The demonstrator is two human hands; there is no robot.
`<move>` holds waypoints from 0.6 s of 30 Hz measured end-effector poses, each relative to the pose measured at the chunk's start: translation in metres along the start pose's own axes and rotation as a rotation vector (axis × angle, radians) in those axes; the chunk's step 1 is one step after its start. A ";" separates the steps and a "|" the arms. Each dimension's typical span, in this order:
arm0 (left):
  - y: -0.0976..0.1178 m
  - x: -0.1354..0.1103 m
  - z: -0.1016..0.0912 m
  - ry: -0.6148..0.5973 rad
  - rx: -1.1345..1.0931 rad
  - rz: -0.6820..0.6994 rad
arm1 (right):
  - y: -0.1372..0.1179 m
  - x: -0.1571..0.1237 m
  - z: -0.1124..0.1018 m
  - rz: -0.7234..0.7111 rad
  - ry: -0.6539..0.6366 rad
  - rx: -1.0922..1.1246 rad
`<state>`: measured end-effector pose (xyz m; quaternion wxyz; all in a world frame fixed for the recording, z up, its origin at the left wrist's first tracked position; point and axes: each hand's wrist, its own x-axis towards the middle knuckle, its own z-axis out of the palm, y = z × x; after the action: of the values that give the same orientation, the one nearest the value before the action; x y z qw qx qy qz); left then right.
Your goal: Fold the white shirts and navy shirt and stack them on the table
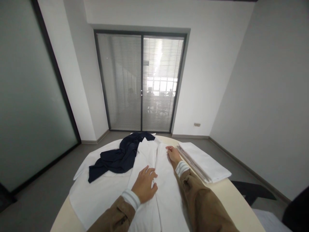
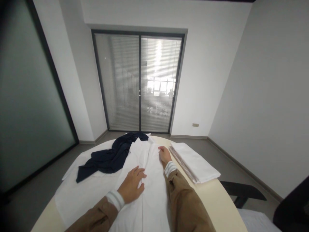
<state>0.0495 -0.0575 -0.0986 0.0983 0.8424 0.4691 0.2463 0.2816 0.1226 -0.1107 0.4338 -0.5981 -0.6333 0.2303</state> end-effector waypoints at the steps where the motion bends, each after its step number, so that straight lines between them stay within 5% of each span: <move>1: 0.000 0.000 0.000 0.003 -0.007 -0.003 | 0.000 0.003 0.002 0.016 -0.006 -0.019; 8: 0.001 0.002 -0.001 0.017 -0.020 -0.015 | -0.014 0.018 0.012 0.008 -0.034 -0.186; 15: 0.003 0.002 -0.003 0.020 -0.010 -0.004 | -0.044 -0.020 0.022 -0.092 -0.032 -0.571; 18: 0.005 0.001 -0.004 -0.015 -0.002 -0.019 | -0.059 -0.035 0.024 -0.165 -0.131 -0.706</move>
<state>0.0515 -0.0597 -0.0926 0.1049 0.8397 0.4760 0.2394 0.2256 0.0844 -0.0849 0.1761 -0.6418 -0.7464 -0.0003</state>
